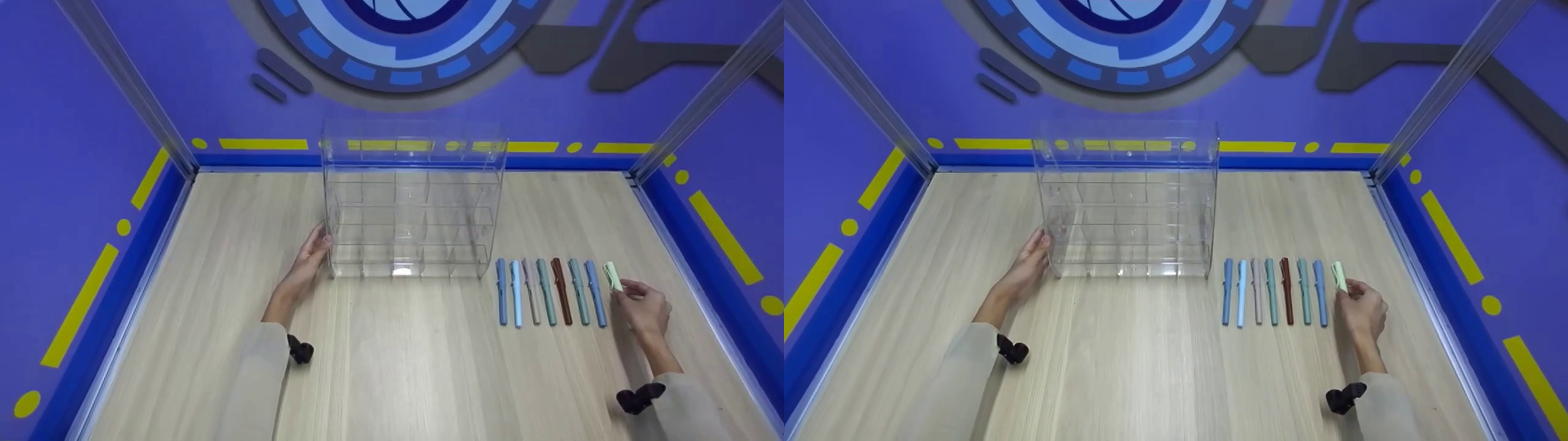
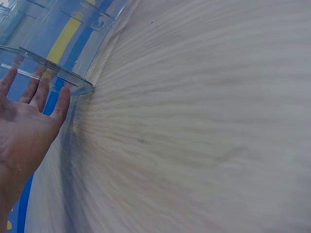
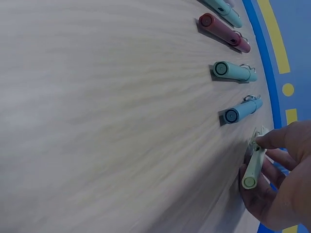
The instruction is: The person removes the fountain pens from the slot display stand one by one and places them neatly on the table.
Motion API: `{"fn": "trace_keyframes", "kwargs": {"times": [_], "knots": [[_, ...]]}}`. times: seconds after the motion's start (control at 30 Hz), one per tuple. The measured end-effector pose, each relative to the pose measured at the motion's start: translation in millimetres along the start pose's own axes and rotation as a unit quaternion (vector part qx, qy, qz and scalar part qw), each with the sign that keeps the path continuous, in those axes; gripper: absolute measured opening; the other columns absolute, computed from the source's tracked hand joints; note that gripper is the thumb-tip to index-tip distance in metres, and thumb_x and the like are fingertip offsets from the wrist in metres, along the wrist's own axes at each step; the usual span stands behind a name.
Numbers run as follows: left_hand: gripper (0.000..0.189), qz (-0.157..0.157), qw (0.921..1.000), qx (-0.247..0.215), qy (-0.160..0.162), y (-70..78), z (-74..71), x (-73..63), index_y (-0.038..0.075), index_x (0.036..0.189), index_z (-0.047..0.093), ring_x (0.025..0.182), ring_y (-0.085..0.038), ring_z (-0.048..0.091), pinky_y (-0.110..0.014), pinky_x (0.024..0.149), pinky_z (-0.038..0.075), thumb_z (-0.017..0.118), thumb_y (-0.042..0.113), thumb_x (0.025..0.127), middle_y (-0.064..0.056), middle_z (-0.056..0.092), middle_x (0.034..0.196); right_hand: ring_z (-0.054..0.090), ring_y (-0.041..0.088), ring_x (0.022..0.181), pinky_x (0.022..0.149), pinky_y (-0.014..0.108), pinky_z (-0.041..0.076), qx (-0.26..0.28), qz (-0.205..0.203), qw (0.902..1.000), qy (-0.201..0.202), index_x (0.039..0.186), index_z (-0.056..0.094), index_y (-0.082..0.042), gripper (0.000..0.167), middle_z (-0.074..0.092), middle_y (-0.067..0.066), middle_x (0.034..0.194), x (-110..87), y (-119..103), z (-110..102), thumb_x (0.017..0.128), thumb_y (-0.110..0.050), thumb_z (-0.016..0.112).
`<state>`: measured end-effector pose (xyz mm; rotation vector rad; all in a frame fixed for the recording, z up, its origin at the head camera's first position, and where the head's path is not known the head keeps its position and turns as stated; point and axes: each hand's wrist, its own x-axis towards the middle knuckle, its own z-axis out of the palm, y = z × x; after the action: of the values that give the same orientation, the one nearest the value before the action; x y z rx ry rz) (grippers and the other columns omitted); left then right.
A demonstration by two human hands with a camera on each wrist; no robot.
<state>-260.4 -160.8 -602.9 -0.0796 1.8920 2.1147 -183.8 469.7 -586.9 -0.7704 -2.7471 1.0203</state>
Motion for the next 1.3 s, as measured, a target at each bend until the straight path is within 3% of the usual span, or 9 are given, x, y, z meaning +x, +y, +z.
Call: {"fn": "trace_keyframes", "kwargs": {"times": [0.23, 0.53, 0.77, 1.03, 1.3], "knots": [[0.078, -0.001, 1.0000, 0.000, 0.001, -0.3, -1.5, 0.8, 0.029, 0.165, 0.014, 0.162, -0.025, 0.005, -0.045, 0.133, 0.008, 0.053, 0.054, 0.103, -0.004, 0.005, 0.174, 0.045, -0.011, 0.063, 0.054, 0.010, 0.039, 0.001, -0.001, 0.9997, 0.022, 0.127, 0.066, 0.006, 0.037, 0.068, 0.031, 0.120, -2.0, 1, 3, 0.096, -0.013, 0.065], [0.076, 0.013, 0.9998, 0.015, -0.008, -0.1, -2.3, 1.6, 0.030, 0.165, 0.014, 0.162, -0.021, 0.002, -0.043, 0.133, 0.009, 0.051, 0.054, 0.104, 0.000, 0.007, 0.174, 0.045, -0.011, 0.060, 0.054, 0.013, 0.038, -0.007, -0.010, 0.9991, 0.042, 0.120, 0.071, 0.006, 0.031, 0.075, 0.021, 0.095, -3.8, 3, 7, 0.095, -0.012, 0.066], [0.074, 0.018, 0.9997, 0.008, -0.012, -0.6, -2.8, 1.3, 0.025, 0.166, 0.013, 0.162, -0.023, 0.004, -0.045, 0.132, 0.010, 0.050, 0.049, 0.106, -0.003, 0.008, 0.174, 0.046, -0.011, 0.061, 0.054, 0.011, 0.039, -0.004, -0.001, 0.9995, 0.032, 0.121, 0.070, 0.005, 0.033, 0.074, 0.027, 0.108, -2.9, 1, 9, 0.095, -0.014, 0.065], [0.072, 0.022, 0.9998, 0.003, -0.003, 0.1, -2.2, 6.4, 0.028, 0.165, 0.017, 0.162, -0.021, 0.007, -0.043, 0.132, 0.012, 0.051, 0.050, 0.105, 0.000, 0.011, 0.174, 0.045, -0.016, 0.060, 0.057, 0.008, 0.039, 0.002, -0.001, 0.9998, 0.020, 0.125, 0.069, 0.005, 0.037, 0.075, 0.020, 0.103, 3.5, -3, 5, 0.095, -0.017, 0.066], [0.071, 0.011, 0.9997, -0.016, 0.015, 2.3, -1.0, 12.8, 0.024, 0.164, 0.021, 0.160, -0.022, 0.015, -0.041, 0.131, 0.018, 0.054, 0.046, 0.105, -0.003, 0.017, 0.173, 0.040, -0.024, 0.072, 0.059, 0.002, 0.040, 0.046, -0.031, 0.9983, 0.015, 0.137, 0.060, 0.006, 0.044, 0.059, 0.029, 0.136, 8.4, -7, 0, 0.099, -0.016, 0.062]]}}
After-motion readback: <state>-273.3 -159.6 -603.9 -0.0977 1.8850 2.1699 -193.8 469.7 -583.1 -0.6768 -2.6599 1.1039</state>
